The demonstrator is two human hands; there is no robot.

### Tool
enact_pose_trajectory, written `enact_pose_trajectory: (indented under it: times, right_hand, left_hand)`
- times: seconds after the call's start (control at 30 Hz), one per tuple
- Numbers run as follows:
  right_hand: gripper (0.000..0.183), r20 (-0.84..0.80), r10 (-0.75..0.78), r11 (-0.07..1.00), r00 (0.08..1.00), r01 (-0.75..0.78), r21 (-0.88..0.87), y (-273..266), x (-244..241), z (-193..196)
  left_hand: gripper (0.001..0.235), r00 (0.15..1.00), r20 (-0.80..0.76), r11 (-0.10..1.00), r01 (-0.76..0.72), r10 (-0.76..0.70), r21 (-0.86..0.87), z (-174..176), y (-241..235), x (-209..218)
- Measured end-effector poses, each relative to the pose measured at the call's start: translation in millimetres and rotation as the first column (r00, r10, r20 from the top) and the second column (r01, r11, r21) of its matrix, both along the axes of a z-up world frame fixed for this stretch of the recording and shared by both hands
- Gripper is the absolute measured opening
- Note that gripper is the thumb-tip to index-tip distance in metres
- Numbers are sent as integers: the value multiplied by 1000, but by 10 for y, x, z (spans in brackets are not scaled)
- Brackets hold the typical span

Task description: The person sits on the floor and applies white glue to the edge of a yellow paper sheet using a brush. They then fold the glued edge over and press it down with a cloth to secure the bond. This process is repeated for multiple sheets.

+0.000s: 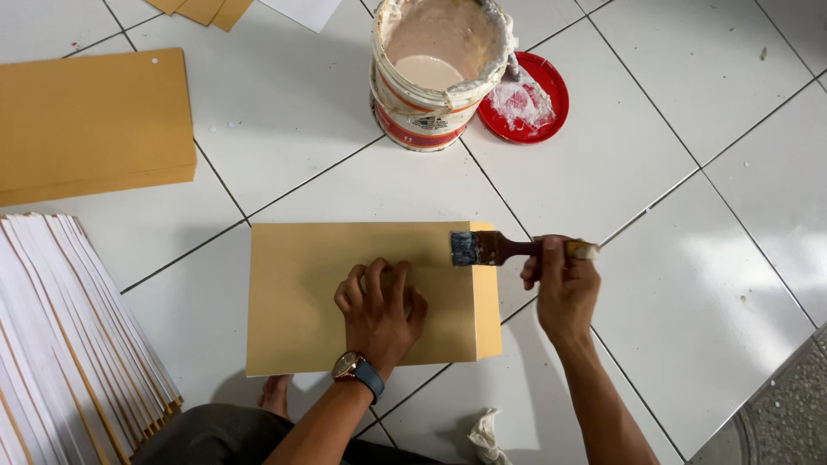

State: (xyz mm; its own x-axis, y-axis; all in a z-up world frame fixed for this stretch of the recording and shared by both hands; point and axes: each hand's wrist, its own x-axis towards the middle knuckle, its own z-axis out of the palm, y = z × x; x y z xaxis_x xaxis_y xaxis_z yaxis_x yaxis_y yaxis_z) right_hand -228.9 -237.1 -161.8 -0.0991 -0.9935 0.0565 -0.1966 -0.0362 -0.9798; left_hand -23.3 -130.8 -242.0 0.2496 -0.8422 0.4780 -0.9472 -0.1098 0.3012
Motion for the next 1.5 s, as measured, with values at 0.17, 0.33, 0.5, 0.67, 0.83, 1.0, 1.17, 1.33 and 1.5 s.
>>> enact_pose_trajectory:
  times: [0.17,0.33,0.5,0.67,0.83,1.0,1.17,1.33,1.5]
  right_hand:
    - [23,-118,-37,994,992,24,-104,-169,5,83]
    - [17,-583,261,820,769,-496,-287,2,44,340]
    - [22,-753,426,509,502,-821,-259,228,-120,316]
    - [27,-545,712,553,442,-832,47,608,-332,678]
    - [24,-433,748,633,503,-738,236,182,-322,750]
    - [21,-636,480,610,604,-751,-254,-157,-14,298]
    - [31,-604,611,549,512,-824,-143,557,-347,289]
    - [21,-469,775,516,424,-853,82,833,-464,695]
    - [18,-429,728,628,535,-772,103,288,-234,738]
  left_hand:
    - [40,999,-29,1000,15,-14,13,53,-3,1]
    - [35,1000,-20,999,1,-1,41,31,-14,12]
    - [39,999,-39,1000,4,-3,19,75,-1,4]
    - [40,1000,-18,1000,-5,6,29,66,12,-1]
    - [32,995,-74,997,-64,61,-34,224,-15,-24]
    - [38,1000,-26,998,18,-17,53,70,5,13]
    - [42,1000,-28,999,10,-9,36,62,6,16]
    - [41,1000,-17,1000,23,-23,21,63,-2,15]
    - [38,998,-68,998,13,-8,65,32,9,4]
